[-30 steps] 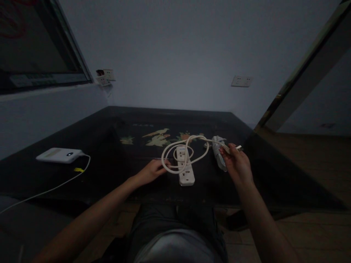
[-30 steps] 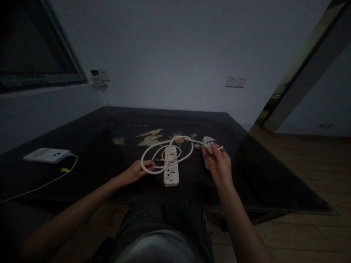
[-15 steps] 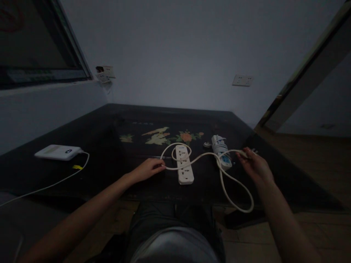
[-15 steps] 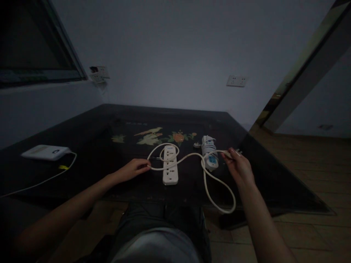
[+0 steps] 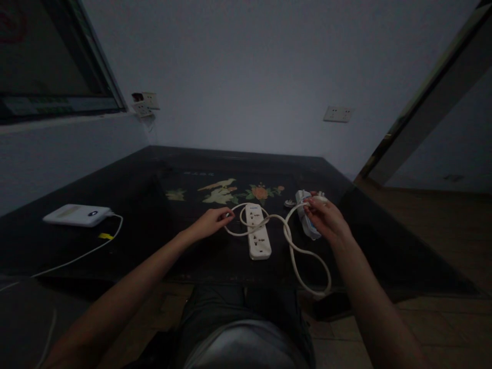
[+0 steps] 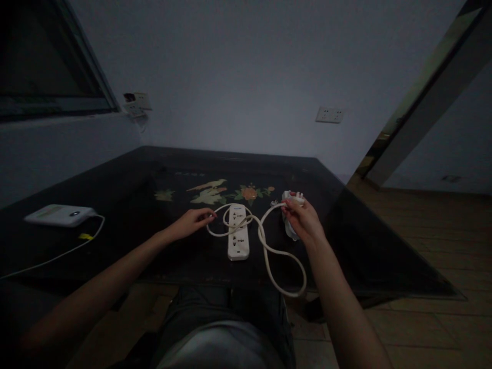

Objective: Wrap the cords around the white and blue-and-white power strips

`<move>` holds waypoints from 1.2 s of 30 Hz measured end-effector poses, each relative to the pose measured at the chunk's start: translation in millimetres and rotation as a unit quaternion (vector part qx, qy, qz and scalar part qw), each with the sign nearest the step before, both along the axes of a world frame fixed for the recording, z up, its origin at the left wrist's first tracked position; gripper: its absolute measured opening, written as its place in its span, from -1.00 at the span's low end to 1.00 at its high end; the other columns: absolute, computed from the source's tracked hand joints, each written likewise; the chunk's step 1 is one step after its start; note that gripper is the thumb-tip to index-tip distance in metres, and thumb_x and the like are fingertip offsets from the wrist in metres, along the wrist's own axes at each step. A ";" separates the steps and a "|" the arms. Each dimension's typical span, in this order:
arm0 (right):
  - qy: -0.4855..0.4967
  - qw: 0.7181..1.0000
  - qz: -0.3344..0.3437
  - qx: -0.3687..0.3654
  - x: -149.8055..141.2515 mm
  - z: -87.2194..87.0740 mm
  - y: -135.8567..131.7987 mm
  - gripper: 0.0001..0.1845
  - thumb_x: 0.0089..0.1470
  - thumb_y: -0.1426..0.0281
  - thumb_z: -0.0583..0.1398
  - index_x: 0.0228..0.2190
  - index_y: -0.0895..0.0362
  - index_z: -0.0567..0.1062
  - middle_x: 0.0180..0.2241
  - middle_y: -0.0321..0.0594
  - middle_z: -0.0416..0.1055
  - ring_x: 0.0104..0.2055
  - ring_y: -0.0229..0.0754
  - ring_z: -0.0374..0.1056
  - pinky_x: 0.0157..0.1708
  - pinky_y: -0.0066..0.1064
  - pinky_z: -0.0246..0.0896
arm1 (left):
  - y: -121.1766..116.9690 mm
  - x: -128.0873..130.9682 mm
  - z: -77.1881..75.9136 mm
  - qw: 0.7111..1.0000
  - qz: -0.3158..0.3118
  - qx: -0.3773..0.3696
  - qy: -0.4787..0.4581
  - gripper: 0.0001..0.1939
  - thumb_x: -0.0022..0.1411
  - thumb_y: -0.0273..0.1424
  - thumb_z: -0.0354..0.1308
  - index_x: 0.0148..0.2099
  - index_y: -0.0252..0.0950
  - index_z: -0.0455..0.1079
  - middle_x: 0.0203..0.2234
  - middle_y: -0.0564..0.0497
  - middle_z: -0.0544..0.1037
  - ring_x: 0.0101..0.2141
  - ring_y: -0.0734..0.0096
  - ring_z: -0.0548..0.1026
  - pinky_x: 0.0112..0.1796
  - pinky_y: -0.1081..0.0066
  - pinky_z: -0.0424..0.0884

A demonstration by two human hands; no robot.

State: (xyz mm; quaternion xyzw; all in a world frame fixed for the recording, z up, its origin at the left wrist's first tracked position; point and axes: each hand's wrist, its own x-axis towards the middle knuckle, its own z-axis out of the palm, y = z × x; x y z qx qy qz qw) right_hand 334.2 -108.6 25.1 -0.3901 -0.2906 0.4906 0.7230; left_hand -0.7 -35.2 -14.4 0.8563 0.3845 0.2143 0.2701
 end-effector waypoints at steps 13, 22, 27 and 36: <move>-0.101 0.991 0.086 -0.014 -38.6 14.0 63.8 -0.84 -0.23 0.45 0.34 -0.50 0.13 0.48 -0.48 -0.30 0.50 -0.50 -0.36 0.29 -0.49 -0.54 0.21 | 11.8 51.1 -14.7 0.998 0.045 0.043 -0.014 -0.80 0.21 -0.36 0.06 -0.17 -0.35 0.40 -0.30 -0.07 0.52 -0.30 0.35 0.47 -0.24 0.37 0.38; -0.186 0.973 0.103 -0.086 -71.1 -41.1 61.6 -0.65 -0.18 0.12 0.31 -0.46 0.15 0.49 -0.45 -0.18 0.53 -0.36 -0.15 0.40 -0.40 -0.38 0.23 | 6.6 62.2 -15.3 0.991 0.107 0.045 0.072 -0.65 0.19 -0.17 0.05 -0.18 -0.34 0.46 -0.20 -0.17 0.42 -0.21 0.19 0.45 -0.10 0.23 0.35; -0.173 0.975 0.096 -0.101 -79.0 -53.5 60.7 -0.61 -0.19 0.08 0.30 -0.43 0.13 0.43 -0.49 -0.23 0.49 -0.48 -0.20 0.36 -0.53 -0.41 0.24 | 13.0 68.6 -22.9 0.987 0.136 0.035 0.082 -0.55 0.18 -0.09 0.03 -0.15 -0.38 0.45 -0.19 -0.20 0.41 -0.14 0.13 0.44 -0.05 0.22 0.34; -0.134 0.989 0.056 -0.039 -89.8 -47.7 56.1 -0.56 -0.28 0.09 0.35 -0.39 0.10 0.43 -0.44 -0.30 0.47 -0.39 -0.24 0.37 -0.41 -0.45 0.29 | 14.1 64.4 -40.3 0.991 0.123 0.034 0.038 -0.61 0.19 -0.16 0.07 -0.09 -0.34 0.46 -0.13 -0.17 0.44 -0.10 0.19 0.42 -0.02 0.23 0.33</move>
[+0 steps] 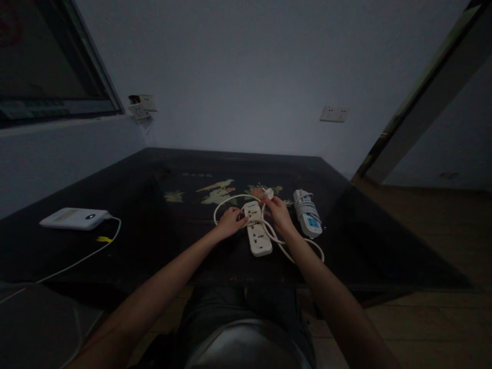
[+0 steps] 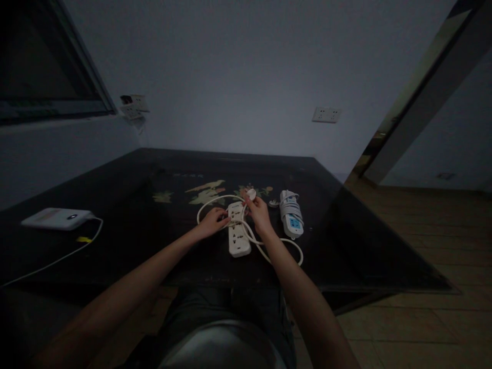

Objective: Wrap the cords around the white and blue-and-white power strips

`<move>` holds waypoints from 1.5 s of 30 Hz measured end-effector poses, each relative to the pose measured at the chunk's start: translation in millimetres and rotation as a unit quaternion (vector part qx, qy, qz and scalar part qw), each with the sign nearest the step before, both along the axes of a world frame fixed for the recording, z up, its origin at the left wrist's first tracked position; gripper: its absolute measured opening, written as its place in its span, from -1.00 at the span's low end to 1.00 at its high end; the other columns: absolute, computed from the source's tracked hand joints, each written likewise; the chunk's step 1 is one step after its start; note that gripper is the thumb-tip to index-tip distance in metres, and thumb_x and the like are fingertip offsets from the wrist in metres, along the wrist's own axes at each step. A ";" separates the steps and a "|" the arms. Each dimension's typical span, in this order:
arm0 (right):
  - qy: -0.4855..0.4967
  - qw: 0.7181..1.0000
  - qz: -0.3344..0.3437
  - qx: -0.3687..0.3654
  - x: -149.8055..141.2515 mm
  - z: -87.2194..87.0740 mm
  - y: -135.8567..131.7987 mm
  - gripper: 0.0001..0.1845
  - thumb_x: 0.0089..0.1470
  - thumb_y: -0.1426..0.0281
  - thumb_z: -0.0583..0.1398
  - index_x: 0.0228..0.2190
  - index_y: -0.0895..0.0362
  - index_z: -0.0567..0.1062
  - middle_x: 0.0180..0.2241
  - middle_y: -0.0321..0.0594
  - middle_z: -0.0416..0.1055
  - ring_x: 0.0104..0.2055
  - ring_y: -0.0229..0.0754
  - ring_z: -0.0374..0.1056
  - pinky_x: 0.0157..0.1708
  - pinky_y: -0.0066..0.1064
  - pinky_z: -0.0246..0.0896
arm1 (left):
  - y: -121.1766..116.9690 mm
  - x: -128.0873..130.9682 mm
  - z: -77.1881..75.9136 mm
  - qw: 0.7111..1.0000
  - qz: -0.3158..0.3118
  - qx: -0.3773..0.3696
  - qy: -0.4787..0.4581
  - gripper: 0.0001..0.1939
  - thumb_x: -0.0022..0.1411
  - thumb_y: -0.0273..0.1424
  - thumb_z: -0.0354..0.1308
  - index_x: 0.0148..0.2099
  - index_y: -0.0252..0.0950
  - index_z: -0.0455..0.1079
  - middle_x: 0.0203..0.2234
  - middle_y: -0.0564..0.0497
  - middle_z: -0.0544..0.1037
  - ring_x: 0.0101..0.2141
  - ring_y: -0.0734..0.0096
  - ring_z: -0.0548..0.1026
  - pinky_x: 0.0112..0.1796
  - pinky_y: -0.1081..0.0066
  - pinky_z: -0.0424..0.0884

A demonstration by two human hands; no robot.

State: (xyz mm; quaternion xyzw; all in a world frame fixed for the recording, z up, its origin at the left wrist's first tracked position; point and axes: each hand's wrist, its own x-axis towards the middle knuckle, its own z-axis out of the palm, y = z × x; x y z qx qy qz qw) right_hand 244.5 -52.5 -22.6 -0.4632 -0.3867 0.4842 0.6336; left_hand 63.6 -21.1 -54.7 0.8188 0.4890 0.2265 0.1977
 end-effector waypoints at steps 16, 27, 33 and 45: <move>0.045 0.996 -0.042 0.058 -13.7 3.9 -7.0 -0.62 -0.25 0.16 0.32 -0.38 0.09 0.43 -0.34 -0.27 0.47 -0.25 -0.19 0.36 -0.26 -0.41 0.24 | -7.4 9.6 7.5 0.996 0.038 -0.018 -0.081 -0.51 0.23 -0.26 0.05 0.18 -0.30 0.30 0.16 -0.23 0.24 0.17 0.08 0.21 0.14 0.10 0.15; 0.033 0.983 -0.049 0.173 -13.8 33.9 -26.5 -0.66 -0.06 0.18 0.25 -0.23 0.04 0.41 -0.11 -0.19 0.45 -0.06 -0.16 0.36 -0.10 -0.35 0.27 | -21.2 13.7 25.2 0.892 -0.110 -0.161 -0.409 -0.08 0.15 -0.30 0.17 0.39 -0.29 -0.30 -0.14 -0.17 0.57 -0.20 0.23 0.56 -0.14 0.17 0.47; -0.028 0.984 -0.042 0.171 -0.2 32.4 -23.6 -0.70 -0.04 0.21 0.26 -0.25 0.06 0.47 -0.15 -0.22 0.49 -0.09 -0.16 0.38 -0.11 -0.36 0.26 | -30.2 9.5 35.8 0.870 -0.119 -0.200 -0.435 -0.03 0.08 -0.26 0.24 0.38 -0.24 -0.25 -0.15 -0.18 0.57 -0.25 0.18 0.58 -0.21 0.17 0.51; 0.075 0.987 0.119 0.078 21.0 43.3 -28.2 -0.70 -0.20 0.32 0.36 -0.31 0.03 0.57 -0.21 -0.25 0.54 -0.15 -0.17 0.42 -0.15 -0.38 0.31 | -34.4 4.9 37.9 0.894 -0.139 -0.112 -0.412 -0.08 0.13 -0.16 0.19 0.38 -0.21 -0.23 0.00 -0.22 0.49 -0.06 0.11 0.51 -0.07 0.10 0.46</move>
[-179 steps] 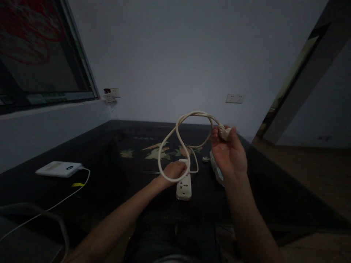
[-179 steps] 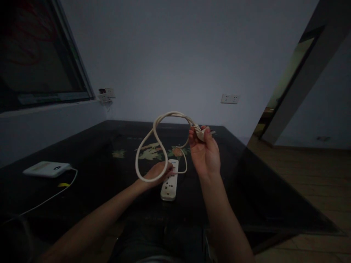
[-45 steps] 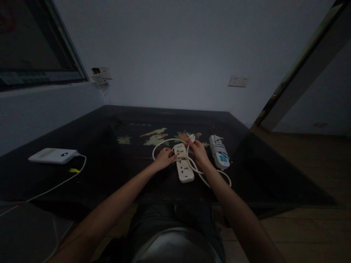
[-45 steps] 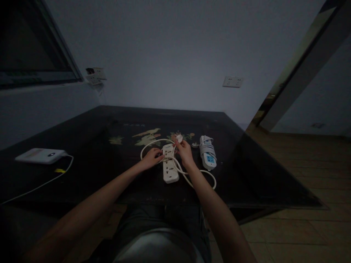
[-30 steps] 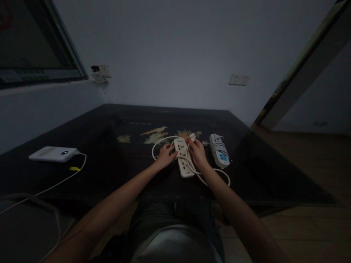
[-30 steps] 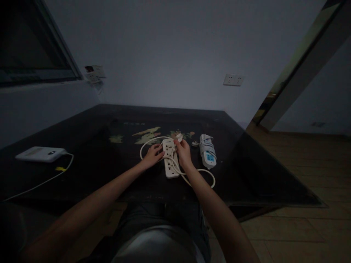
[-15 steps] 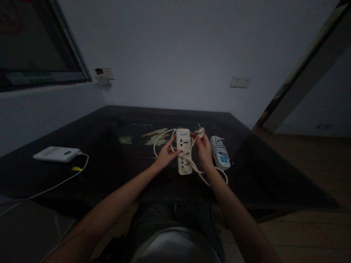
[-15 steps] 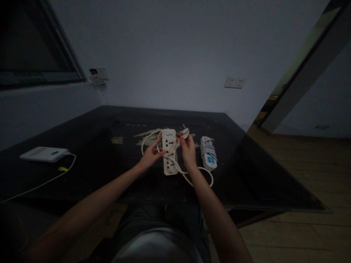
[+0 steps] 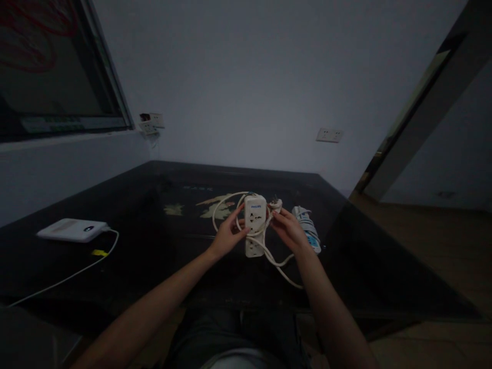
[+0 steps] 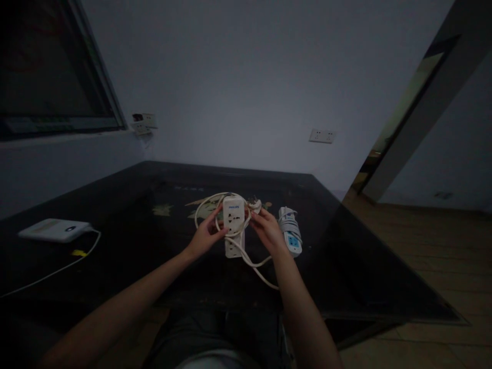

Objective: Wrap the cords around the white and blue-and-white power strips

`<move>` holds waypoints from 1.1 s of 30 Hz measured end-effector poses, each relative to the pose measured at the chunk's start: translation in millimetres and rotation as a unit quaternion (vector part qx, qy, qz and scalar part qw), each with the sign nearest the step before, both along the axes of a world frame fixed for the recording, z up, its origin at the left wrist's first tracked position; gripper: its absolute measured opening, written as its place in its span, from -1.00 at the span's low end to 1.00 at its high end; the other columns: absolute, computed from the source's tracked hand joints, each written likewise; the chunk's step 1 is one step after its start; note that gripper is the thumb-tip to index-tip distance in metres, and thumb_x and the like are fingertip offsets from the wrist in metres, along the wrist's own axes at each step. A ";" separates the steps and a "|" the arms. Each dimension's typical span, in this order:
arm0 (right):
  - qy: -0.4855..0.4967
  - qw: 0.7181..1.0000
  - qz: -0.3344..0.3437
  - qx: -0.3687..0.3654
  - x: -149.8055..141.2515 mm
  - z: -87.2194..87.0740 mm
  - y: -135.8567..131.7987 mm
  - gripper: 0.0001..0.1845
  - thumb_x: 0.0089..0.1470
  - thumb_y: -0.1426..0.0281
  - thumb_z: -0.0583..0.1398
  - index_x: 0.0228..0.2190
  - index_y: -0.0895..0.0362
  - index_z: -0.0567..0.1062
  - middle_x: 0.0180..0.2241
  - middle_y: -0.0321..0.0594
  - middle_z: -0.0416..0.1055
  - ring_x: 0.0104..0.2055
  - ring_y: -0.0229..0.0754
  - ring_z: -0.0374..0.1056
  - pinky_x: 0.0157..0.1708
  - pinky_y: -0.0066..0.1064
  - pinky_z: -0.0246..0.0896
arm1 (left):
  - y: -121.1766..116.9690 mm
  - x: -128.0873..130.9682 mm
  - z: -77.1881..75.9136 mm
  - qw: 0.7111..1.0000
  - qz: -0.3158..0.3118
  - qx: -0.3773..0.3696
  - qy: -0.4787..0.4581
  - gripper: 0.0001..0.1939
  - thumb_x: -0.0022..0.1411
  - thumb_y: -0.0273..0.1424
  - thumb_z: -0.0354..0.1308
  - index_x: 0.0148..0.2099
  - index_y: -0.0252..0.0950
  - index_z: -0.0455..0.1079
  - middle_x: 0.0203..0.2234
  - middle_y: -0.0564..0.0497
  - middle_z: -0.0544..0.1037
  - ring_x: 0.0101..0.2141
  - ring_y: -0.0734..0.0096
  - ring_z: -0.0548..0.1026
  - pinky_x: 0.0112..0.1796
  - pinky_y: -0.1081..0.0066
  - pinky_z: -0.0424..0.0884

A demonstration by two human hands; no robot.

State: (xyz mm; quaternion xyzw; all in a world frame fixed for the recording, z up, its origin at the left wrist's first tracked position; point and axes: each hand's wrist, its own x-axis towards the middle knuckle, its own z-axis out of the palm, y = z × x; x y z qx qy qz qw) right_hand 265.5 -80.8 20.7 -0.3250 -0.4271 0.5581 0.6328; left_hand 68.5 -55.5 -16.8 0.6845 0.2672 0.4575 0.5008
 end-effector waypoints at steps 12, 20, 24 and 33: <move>0.006 1.000 -0.017 -0.002 0.3 -1.7 1.7 -0.48 -0.26 0.45 0.37 -0.15 -0.02 0.51 -0.34 -0.37 0.52 -0.46 -0.34 0.33 -0.49 -0.54 0.22 | -0.6 1.3 -0.5 0.998 0.037 0.041 0.015 -0.16 0.14 -0.22 0.19 0.36 -0.25 -0.09 0.02 -0.20 0.48 -0.03 0.10 0.49 -0.01 0.07 0.41; -0.073 0.996 -0.003 -0.054 2.2 -25.0 13.3 -0.69 -0.40 0.52 0.33 -0.44 0.16 0.50 -0.64 -0.44 0.34 -0.66 -0.40 0.16 -0.62 -0.53 0.11 | 2.6 -9.1 -6.3 0.974 0.071 0.192 0.100 -0.32 0.17 -0.31 0.17 0.31 -0.15 0.08 0.23 -0.12 0.22 0.13 0.14 0.34 0.11 0.12 0.27; -0.092 0.994 -0.003 -0.058 5.9 -28.2 14.1 -0.69 -0.39 0.55 0.33 -0.44 0.14 0.48 -0.53 -0.40 0.42 -0.51 -0.34 0.31 -0.50 -0.52 0.22 | 3.1 -9.0 -5.5 0.972 0.075 0.207 0.087 -0.31 0.17 -0.34 0.18 0.32 -0.15 0.06 0.22 -0.14 0.23 0.13 0.14 0.33 0.13 0.12 0.25; -0.144 0.977 0.105 -0.117 21.2 -20.1 5.5 -0.74 -0.14 0.34 0.32 -0.31 0.09 0.52 -0.31 -0.23 0.50 -0.32 -0.22 0.42 -0.29 -0.36 0.37 | 10.5 -3.8 -12.1 0.986 0.058 0.151 0.042 -0.25 0.15 -0.32 0.20 0.33 -0.14 0.00 0.22 -0.16 0.25 0.12 0.12 0.34 0.11 0.07 0.25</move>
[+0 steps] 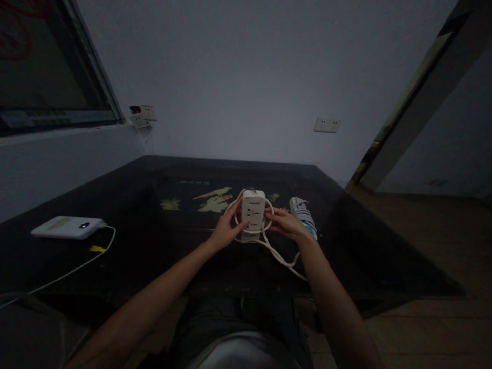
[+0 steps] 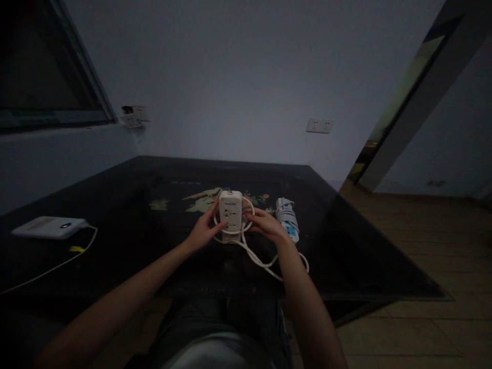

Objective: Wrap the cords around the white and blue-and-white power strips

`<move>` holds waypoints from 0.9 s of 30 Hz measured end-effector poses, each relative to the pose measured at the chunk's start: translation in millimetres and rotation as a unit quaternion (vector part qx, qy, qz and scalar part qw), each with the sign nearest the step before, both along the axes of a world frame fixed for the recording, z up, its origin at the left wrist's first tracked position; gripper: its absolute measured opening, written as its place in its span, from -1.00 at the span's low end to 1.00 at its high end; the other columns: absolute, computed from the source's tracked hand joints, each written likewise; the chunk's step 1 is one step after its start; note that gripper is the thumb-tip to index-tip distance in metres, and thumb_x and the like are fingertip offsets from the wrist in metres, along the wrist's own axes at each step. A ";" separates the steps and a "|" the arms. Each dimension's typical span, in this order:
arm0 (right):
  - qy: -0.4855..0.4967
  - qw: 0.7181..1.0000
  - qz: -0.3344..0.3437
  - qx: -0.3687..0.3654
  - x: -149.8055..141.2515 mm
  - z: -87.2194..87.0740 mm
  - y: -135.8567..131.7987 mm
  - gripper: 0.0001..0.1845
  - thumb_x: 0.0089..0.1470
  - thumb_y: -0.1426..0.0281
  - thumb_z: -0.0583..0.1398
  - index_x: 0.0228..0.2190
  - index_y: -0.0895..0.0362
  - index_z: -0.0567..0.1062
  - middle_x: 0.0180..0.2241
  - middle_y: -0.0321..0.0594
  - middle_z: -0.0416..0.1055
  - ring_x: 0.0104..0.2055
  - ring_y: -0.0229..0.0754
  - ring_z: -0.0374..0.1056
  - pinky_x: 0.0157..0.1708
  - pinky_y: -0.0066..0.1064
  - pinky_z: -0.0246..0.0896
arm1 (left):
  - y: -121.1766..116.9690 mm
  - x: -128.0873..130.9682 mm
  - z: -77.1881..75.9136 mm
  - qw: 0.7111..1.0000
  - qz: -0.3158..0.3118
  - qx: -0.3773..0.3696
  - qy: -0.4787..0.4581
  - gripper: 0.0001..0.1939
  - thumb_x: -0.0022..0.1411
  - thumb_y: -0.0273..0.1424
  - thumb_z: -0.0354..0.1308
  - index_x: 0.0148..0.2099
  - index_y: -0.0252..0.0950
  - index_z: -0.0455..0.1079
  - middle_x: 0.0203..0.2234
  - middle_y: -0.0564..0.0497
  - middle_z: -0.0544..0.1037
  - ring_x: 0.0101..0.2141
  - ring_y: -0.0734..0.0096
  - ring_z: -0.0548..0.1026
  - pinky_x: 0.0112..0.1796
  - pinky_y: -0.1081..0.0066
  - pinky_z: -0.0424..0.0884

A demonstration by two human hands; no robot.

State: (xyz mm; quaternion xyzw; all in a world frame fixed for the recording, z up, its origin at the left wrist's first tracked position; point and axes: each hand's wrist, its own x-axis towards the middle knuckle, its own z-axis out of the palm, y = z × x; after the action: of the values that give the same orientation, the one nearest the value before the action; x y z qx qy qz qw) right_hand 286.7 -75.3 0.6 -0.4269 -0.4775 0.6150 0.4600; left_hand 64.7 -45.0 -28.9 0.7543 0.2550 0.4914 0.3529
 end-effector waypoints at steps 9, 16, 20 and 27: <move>0.023 0.991 0.115 0.065 9.0 14.8 -9.7 -0.47 -0.25 0.56 0.29 -0.13 0.07 0.54 0.17 -0.20 0.26 0.06 -0.12 0.31 0.07 -0.35 0.19 | 0.4 5.3 2.2 0.991 -0.062 -0.095 -0.072 -0.12 0.07 -0.31 0.27 0.35 -0.11 -0.09 0.27 -0.19 0.11 0.12 0.05 0.33 0.08 0.01 0.28; -0.081 0.980 0.121 0.139 7.8 8.1 -5.8 -0.31 -0.29 0.57 0.32 -0.03 0.01 0.45 0.15 -0.19 0.25 0.06 -0.14 0.29 0.03 -0.29 0.22 | 17.6 -8.4 5.7 0.989 -0.029 -0.107 -0.097 -0.16 0.07 -0.26 0.25 0.34 -0.23 -0.02 0.28 -0.18 0.11 0.20 0.02 0.20 0.16 0.08 0.17; -0.201 0.951 0.058 0.230 -9.6 -3.1 2.0 -0.56 -0.24 0.47 0.34 -0.20 0.10 0.51 -0.08 -0.15 0.40 -0.16 -0.15 0.37 -0.14 -0.28 0.30 | 16.1 -12.4 8.8 0.985 -0.043 -0.133 -0.101 -0.17 0.11 -0.24 0.22 0.35 -0.23 -0.04 0.24 -0.18 0.19 0.17 0.01 0.24 0.12 0.09 0.24; -0.349 0.851 0.030 0.392 -21.2 -5.0 -1.0 -0.83 -0.10 0.47 0.28 -0.35 0.13 0.51 -0.23 -0.17 0.40 -0.15 -0.14 0.33 -0.08 -0.25 0.20 | 7.0 -12.5 17.8 0.976 -0.065 -0.177 -0.110 -0.13 0.09 -0.24 0.24 0.35 -0.28 -0.06 0.16 -0.21 0.32 0.09 0.04 0.35 0.00 0.18 0.38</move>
State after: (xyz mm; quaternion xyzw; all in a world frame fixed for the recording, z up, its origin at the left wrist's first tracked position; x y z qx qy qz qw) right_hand 265.5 -76.2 -4.4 -0.3826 -0.8207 0.2008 0.3737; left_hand 52.2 -38.0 -11.0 0.6361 0.2481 0.4947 0.5376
